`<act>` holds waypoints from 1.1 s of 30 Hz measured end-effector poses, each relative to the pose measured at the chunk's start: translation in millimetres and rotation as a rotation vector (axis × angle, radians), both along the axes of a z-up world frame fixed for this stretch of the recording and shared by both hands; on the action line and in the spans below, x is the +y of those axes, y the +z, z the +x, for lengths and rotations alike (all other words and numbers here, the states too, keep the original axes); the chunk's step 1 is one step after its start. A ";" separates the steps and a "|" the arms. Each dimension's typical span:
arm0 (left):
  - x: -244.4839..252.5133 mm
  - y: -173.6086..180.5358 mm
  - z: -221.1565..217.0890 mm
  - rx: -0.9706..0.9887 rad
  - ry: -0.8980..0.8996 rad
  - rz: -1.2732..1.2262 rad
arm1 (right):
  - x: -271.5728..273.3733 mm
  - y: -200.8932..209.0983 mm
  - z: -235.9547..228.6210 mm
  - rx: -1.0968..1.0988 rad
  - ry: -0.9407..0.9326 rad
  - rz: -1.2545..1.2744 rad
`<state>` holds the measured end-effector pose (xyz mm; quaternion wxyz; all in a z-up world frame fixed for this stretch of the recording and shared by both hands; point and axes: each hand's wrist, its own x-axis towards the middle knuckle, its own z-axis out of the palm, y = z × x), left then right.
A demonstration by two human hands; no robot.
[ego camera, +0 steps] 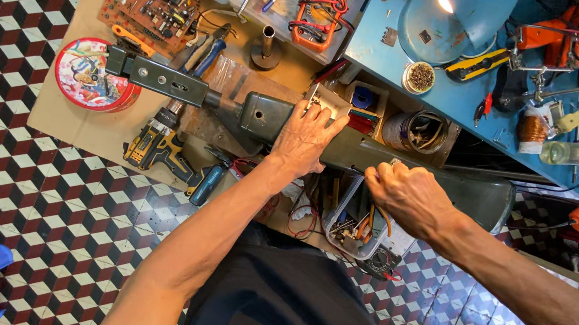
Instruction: The person aligns a long green metal part with a bracket, then uses a screwdriver to fasten screws into the part. The person repeatedly picks up screws and tightens them into the metal part on a cluttered workbench.
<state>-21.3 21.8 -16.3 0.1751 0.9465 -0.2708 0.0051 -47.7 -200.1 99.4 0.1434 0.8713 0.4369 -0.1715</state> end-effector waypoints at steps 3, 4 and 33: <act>3.6 -1.8 2.2 0.026 0.005 0.011 | 3.0 -5.6 11.4 0.105 -0.087 -0.034; 4.3 -3.4 2.5 0.026 0.008 -0.008 | 4.7 -7.6 10.9 0.152 -0.207 -0.054; -15.0 -8.9 16.0 0.089 -0.077 0.294 | 18.7 10.9 0.9 0.034 -0.178 -0.053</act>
